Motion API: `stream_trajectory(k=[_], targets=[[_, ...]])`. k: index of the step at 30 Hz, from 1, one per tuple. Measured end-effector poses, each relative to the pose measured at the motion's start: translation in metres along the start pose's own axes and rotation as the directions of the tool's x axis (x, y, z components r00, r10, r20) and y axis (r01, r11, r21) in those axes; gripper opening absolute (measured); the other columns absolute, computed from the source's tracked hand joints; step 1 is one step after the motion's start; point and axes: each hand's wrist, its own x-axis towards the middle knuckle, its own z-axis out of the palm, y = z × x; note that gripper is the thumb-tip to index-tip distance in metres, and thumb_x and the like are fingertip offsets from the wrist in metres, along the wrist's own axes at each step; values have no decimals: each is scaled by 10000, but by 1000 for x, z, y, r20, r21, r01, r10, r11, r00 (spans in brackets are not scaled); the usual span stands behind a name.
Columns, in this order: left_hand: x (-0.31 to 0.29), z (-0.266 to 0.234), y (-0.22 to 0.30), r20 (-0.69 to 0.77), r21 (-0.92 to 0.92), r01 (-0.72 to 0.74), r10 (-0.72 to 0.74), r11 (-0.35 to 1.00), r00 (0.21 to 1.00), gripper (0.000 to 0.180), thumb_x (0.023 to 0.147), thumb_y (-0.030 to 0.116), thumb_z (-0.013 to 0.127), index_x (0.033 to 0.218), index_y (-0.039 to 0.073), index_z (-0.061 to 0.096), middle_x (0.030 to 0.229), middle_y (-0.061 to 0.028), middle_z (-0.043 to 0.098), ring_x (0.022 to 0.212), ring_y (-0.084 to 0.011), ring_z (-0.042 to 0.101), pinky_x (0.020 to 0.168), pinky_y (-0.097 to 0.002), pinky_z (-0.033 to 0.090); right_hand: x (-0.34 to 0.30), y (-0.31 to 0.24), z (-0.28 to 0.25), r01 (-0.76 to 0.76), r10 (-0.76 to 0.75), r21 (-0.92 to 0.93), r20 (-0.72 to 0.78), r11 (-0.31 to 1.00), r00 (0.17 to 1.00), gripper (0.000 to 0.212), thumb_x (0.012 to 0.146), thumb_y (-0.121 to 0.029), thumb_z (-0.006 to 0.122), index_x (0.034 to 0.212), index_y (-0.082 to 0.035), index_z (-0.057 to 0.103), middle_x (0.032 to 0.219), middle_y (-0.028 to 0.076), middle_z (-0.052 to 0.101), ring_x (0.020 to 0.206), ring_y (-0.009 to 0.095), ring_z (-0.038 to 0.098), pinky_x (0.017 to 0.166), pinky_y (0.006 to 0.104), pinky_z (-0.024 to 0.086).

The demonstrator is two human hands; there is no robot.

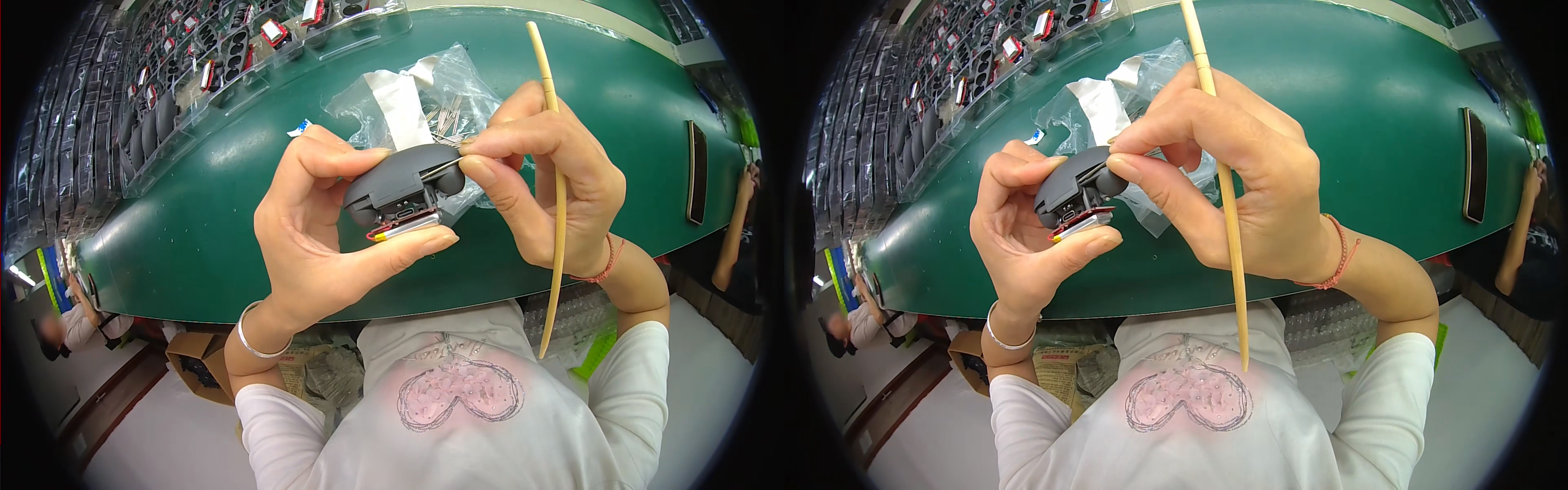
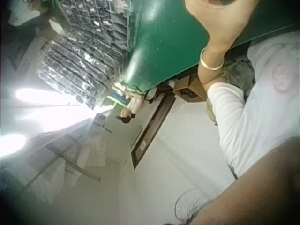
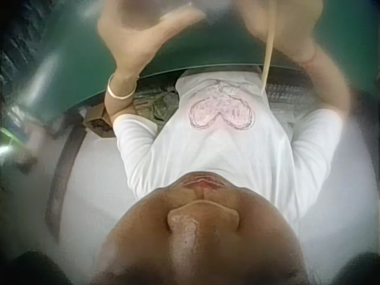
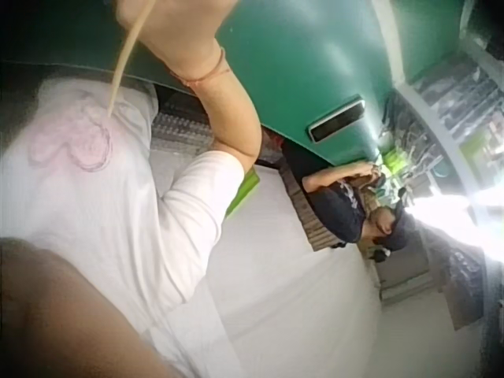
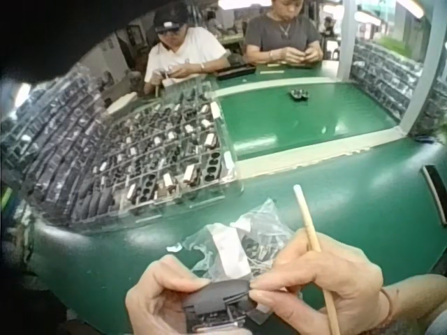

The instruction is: The person assembles small electronic devices at a green workbench. They pick up a device body, insert a battery, and use a wooden stick to adjust internal components before closing the casing. The person repeats this process for multiple units, placing finished items into a tray.

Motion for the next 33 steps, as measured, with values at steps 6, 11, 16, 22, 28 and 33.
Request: stream_trajectory(k=[6, 11, 16, 22, 28, 33], targets=[[-1, 1, -1, -50, -20, 68, -69, 997, 996, 532, 617, 24, 855, 1033, -2, 523, 938, -57, 512, 845, -106, 532, 753, -221, 482, 0, -4, 4, -5, 4, -43, -30, 999, 1000, 195, 764, 114, 681, 934, 32, 632, 804, 98, 612, 678, 132, 506, 570, 233, 409], [-1, 0, -5, -34, 0, 7, -7, 1000, 999, 533, 615, -2, 848, 1035, -2, 519, 944, -58, 510, 846, -109, 543, 751, -220, 482, 0, -2, 5, 18, -20, -76, -35, 997, 999, 214, 751, 122, 688, 937, 30, 635, 795, 101, 616, 681, 140, 530, 569, 238, 419], [1, 0, -2, -46, -32, 35, -36, 999, 998, 533, 614, -4, 849, 1033, 0, 520, 939, -58, 507, 846, -113, 542, 757, -225, 482, 0, -1, -1, 29, -26, -68, 50, 997, 998, 173, 859, 0, 626, 1026, 42, 626, 804, 98, 614, 692, 142, 532, 596, 246, 418], [1, -2, 0, -47, 50, 30, -28, 998, 998, 539, 611, 44, 865, 1020, 0, 517, 913, -54, 502, 826, -109, 538, 737, -221, 480, 12, 0, -13, -114, 112, -111, -26, 987, 993, 474, 1003, -345, 425, 1246, 50, 518, 804, 59, 586, 713, 104, 482, 658, 214, 392], [-1, -3, 2, -73, 39, 27, -24, 999, 997, 537, 602, 60, 875, 999, 10, 516, 902, -55, 501, 795, -97, 518, 730, -218, 460, 11, 4, -25, -379, 377, 474, 104, 795, 920, 437, 1027, -332, 373, 1124, 37, 584, 750, 40, 557, 652, 87, 470, 593, 210, 387], [0, -5, 3, -72, 91, 5, 2, 996, 997, 533, 600, 49, 874, 989, 4, 511, 892, -59, 504, 788, -93, 516, 716, -212, 455, 7, 10, -17, -522, 524, 761, 285, 386, 802, 307, 1005, -269, 457, 1041, 1, 597, 770, 63, 602, 661, 81, 533, 596, 214, 439]])
